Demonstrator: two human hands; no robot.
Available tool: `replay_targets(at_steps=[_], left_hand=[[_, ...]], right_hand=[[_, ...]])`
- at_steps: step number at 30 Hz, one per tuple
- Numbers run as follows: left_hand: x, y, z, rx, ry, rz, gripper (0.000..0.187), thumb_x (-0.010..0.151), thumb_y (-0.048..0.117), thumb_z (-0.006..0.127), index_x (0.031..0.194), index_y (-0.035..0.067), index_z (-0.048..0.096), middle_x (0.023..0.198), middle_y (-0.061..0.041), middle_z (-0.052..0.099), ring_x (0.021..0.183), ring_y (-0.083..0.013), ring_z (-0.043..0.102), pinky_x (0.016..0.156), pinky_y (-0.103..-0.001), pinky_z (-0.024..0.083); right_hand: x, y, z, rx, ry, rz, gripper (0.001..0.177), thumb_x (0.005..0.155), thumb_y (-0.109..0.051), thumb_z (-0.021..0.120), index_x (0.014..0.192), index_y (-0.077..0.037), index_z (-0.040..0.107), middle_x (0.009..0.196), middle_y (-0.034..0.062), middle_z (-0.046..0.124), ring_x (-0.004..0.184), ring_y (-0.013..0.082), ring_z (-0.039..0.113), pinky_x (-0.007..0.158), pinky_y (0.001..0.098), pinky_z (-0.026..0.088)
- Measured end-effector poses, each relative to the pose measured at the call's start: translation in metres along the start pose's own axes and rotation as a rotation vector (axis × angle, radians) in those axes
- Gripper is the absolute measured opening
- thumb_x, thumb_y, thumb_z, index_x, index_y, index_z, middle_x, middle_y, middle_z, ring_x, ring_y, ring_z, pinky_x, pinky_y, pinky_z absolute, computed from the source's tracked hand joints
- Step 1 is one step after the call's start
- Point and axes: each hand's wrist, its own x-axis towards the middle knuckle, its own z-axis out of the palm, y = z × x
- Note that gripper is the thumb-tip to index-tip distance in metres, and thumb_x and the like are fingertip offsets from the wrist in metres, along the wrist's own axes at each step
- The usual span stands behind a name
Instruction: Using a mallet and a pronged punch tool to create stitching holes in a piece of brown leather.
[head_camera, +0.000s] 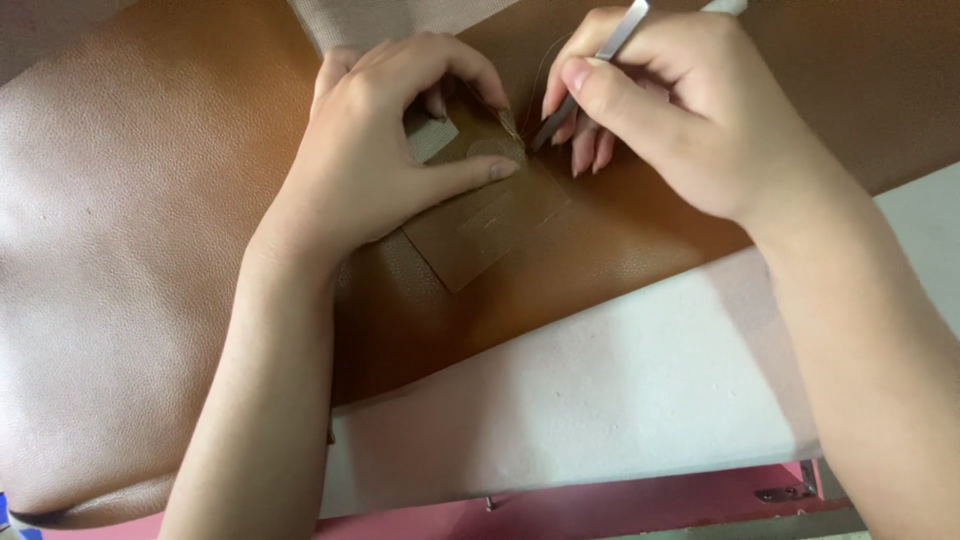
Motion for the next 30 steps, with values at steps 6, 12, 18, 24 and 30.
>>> replay_targets(at_steps=[6,12,18,24,30], left_hand=[[0.000,-0.001,0.000,0.000,-0.003,0.018,0.037,0.086,0.031,0.091,0.110,0.020,0.064,0.110,0.010,0.068,0.088,-0.0138,0.056,0.099,-0.037,0.029],[0.001,-0.005,0.001,-0.110,0.025,0.110,0.045,0.086,0.018,0.098,0.094,0.010,0.054,0.102,0.000,0.066,0.083,-0.0153,0.055,0.091,-0.031,0.041],[0.001,-0.003,0.001,-0.133,0.027,0.093,0.056,0.084,0.016,0.099,0.085,0.010,0.043,0.102,-0.005,0.068,0.090,-0.0167,0.059,0.088,-0.031,0.039],[-0.001,-0.003,0.002,-0.079,0.024,0.053,0.060,0.082,0.023,0.098,0.084,0.014,0.039,0.106,-0.001,0.069,0.102,-0.0164,0.066,0.101,-0.038,0.031],[0.000,-0.004,0.001,-0.106,0.036,0.077,0.062,0.080,0.018,0.098,0.082,0.012,0.037,0.104,-0.004,0.069,0.099,-0.0185,0.065,0.099,-0.035,0.036]], right_hand=[[0.004,-0.004,-0.013,0.084,-0.064,0.174,0.028,0.112,-0.009,0.047,0.104,0.008,0.069,0.110,0.0130,0.067,0.077,0.0215,0.073,0.072,0.0271,0.065],[0.004,-0.002,-0.020,0.117,-0.063,0.378,0.020,0.110,-0.014,0.054,0.106,0.001,0.067,0.082,0.0127,0.071,0.066,0.0184,0.069,0.064,0.0254,0.061],[0.003,-0.007,-0.021,0.124,-0.084,0.420,0.022,0.109,-0.017,0.054,0.108,-0.001,0.070,0.082,0.0109,0.072,0.068,0.0180,0.073,0.066,0.0252,0.063],[0.002,-0.003,-0.021,0.135,-0.095,0.345,0.021,0.108,-0.016,0.054,0.112,0.000,0.068,0.086,0.0102,0.069,0.071,0.0180,0.072,0.067,0.0259,0.064],[0.004,-0.010,-0.021,0.073,-0.105,0.365,0.022,0.108,-0.016,0.053,0.110,-0.001,0.069,0.092,0.0089,0.070,0.076,0.0177,0.076,0.069,0.0264,0.066]])
